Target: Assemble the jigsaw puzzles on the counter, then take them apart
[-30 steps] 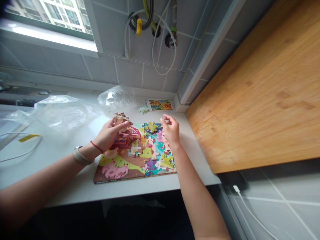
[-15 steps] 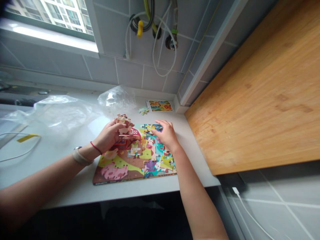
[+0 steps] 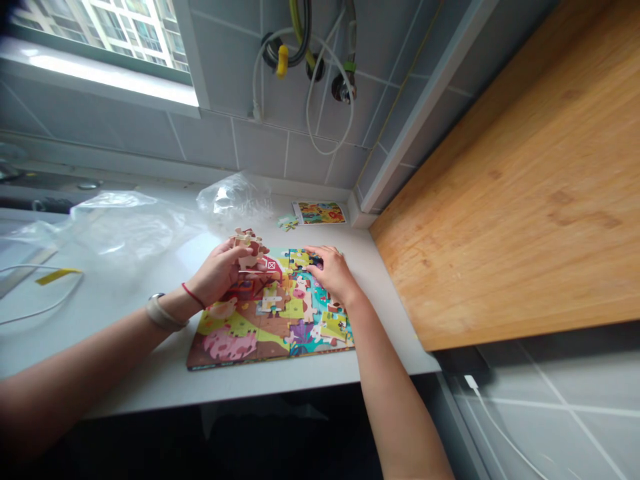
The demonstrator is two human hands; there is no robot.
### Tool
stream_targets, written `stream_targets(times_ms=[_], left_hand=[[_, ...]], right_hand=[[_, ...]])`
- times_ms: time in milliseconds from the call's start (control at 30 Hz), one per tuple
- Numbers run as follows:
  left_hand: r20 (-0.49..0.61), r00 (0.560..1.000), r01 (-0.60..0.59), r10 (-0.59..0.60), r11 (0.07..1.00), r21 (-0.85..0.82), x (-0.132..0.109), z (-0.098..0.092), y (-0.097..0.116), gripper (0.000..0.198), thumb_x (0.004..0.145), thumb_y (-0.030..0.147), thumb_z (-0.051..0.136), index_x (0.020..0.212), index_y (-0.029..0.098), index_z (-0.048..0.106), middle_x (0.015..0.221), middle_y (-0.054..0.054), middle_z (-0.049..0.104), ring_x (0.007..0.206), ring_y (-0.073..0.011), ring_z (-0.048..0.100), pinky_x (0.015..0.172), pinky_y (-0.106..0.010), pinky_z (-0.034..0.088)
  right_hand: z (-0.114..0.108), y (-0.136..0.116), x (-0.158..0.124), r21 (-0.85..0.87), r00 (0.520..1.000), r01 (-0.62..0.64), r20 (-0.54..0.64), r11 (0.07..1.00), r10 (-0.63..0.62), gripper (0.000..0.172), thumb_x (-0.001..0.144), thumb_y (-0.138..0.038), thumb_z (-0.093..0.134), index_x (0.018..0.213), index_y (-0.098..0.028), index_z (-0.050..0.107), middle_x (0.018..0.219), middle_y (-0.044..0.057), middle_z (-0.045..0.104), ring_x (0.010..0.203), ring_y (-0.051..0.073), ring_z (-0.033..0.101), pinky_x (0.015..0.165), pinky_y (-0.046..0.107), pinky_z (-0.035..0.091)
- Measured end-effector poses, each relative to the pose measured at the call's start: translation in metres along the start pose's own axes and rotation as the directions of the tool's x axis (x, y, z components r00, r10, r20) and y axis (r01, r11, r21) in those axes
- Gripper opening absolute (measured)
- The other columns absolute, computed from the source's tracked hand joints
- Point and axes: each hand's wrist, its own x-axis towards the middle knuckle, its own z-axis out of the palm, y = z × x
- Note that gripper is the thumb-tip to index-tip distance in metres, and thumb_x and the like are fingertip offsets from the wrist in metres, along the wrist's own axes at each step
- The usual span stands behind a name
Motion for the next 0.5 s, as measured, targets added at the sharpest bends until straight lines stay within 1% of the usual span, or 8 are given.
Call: stream_targets(times_ms=[67,133,200,267,400,500], left_hand=[[0.003,1.0,0.002,-0.002,1.0,-0.01,-0.001,0.001,0.001,0.029,0.072,0.024,0.072,0.097,0.019,0.056,0.098,-0.006,0.073,0.071,-0.0205,0.073,0.068,-0.044,0.067],[0.003,1.0,0.002,-0.002,1.0,-0.013,-0.001,0.001,0.001,0.028,0.073,0.023,0.072,0.096,0.019,0.056,0.098,-0.006,0.073,0.071,-0.0202,0.073,0.069,-0.044,0.067],[0.002,1.0,0.003,-0.003,1.0,-0.008,-0.002,0.002,0.001,0.028,0.073,0.023,0.072,0.097,0.02,0.056,0.099,-0.006,0.073,0.071,-0.0197,0.072,0.069,-0.044,0.067],[0.006,1.0,0.003,-0.003,1.0,-0.004,-0.002,0.002,0.001,0.029,0.073,0.024,0.072,0.097,0.02,0.057,0.1,-0.006,0.073,0.07,-0.0194,0.073,0.069,-0.044,0.067],[0.013,1.0,0.002,-0.002,1.0,-0.008,-0.001,0.0,0.0,0.028,0.073,0.025,0.073,0.096,0.019,0.057,0.099,-0.007,0.074,0.07,-0.0201,0.073,0.069,-0.045,0.067],[0.016,1.0,-0.001,0.001,1.0,-0.01,0.001,-0.002,-0.001,0.028,0.074,0.025,0.074,0.096,0.019,0.058,0.101,-0.007,0.074,0.073,-0.0209,0.074,0.071,-0.045,0.068]], right_hand=[[-0.001,0.002,0.0,0.054,0.999,-0.022,-0.027,0.998,0.023,0.043,0.085,-0.01,0.065,0.123,-0.027,0.075,0.122,0.005,0.077,0.118,0.025,0.068,0.109,0.043,0.05],[-0.001,0.006,0.001,0.108,0.994,-0.058,-0.089,0.992,0.068,0.044,0.087,-0.007,0.055,0.121,-0.026,0.076,0.122,0.005,0.077,0.118,0.023,0.069,0.108,0.042,0.051],[-0.001,0.009,0.002,0.151,0.983,-0.079,-0.154,0.985,0.102,0.043,0.088,-0.007,0.049,0.118,-0.024,0.076,0.12,0.005,0.078,0.117,0.021,0.07,0.107,0.04,0.052],[-0.001,0.011,0.004,0.182,0.973,-0.084,-0.199,0.98,0.12,0.041,0.089,-0.008,0.047,0.114,-0.022,0.076,0.116,0.006,0.079,0.113,0.021,0.072,0.106,0.04,0.052],[-0.002,0.011,0.004,0.226,0.968,-0.089,-0.212,0.97,0.138,0.036,0.09,-0.013,0.048,0.111,-0.022,0.076,0.112,0.007,0.08,0.107,0.021,0.073,0.101,0.04,0.054],[-0.002,0.009,0.003,0.224,0.973,-0.1,-0.18,0.969,0.142,0.033,0.092,-0.018,0.052,0.113,-0.023,0.076,0.115,0.007,0.079,0.111,0.022,0.072,0.1,0.04,0.055]])
